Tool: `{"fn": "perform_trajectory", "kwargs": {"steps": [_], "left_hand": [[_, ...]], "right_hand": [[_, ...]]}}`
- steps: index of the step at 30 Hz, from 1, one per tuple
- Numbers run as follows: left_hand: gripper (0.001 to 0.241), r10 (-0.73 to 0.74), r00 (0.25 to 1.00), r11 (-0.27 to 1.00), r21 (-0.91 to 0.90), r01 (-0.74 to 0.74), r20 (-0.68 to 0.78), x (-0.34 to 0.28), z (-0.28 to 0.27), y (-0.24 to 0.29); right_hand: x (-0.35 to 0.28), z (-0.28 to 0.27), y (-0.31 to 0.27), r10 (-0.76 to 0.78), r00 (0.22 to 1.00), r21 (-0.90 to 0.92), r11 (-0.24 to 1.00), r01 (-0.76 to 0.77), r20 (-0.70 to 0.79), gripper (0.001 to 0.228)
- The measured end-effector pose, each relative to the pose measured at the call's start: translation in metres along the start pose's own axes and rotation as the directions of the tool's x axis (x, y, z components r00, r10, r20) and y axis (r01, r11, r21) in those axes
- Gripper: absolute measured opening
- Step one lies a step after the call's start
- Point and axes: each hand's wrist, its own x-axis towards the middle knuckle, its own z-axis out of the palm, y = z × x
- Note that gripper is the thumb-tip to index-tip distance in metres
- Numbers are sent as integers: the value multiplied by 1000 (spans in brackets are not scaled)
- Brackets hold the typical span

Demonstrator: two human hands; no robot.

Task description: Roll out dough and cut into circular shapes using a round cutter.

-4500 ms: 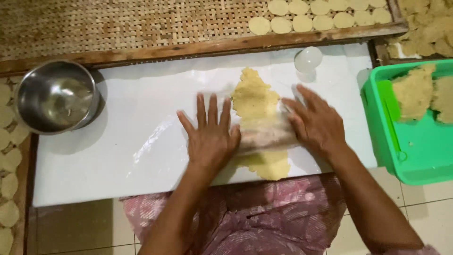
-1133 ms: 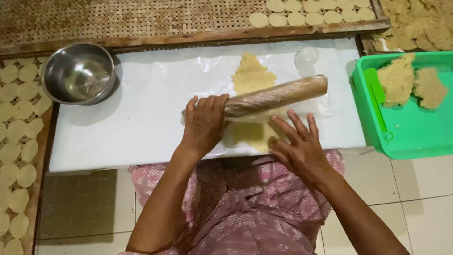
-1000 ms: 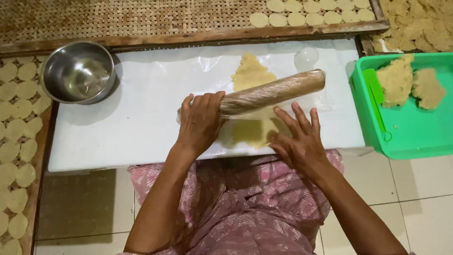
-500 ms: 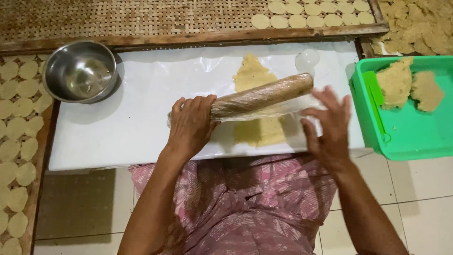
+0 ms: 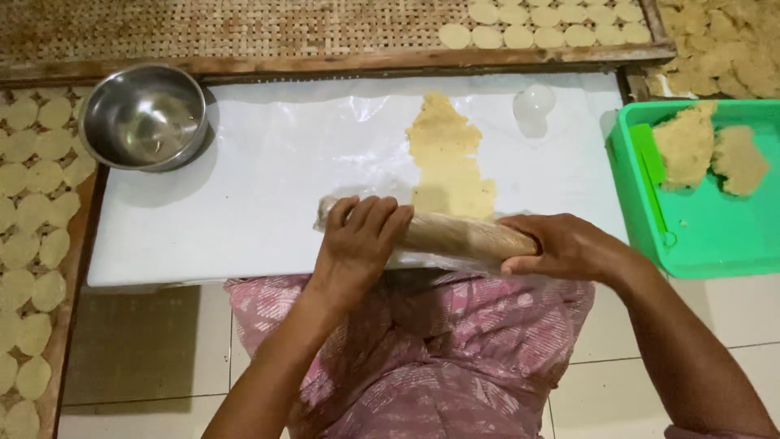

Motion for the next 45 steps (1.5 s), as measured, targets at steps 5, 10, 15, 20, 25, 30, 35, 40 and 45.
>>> {"fn": "perform_trajectory", "kwargs": {"steps": [5,10,15,20,25,30,35,40,45], "left_hand": [[28,-61,997,996,68,64,-51,-25,29,14],[65,-156,985,979,-122,164,70,-17,18,20],[37,-340,940,940,42,339,16,-2,35,25],[24,-345,933,937,100,335,102,12,50,8],[38,-333,921,943,61,327,200,51,49,-14],[67,-361,886,912,-90,401,291,83,54,-31],[72,-361,820,901,-61,430,444,76,51,-25],[64,-340,667,864,-60,500,662,57,30,-5],[62,-399,764,881,-19,473,507,17,41,14]], "right_hand": [[30,62,54,-202,922,-246,961,123,-329,69],[26,79,44,-321,797,-309,934,178,-512,68],[38,89,40,-330,592,-305,941,147,-735,52],[64,70,41,-331,622,-332,936,120,-709,42],[91,43,47,-332,629,-331,935,123,-703,43],[121,20,58,-374,618,-424,903,73,-691,43],[120,20,48,-332,695,-342,931,130,-638,42],[83,45,40,-247,781,-340,939,48,-573,45],[68,66,42,-246,724,-333,942,24,-644,52]]}}
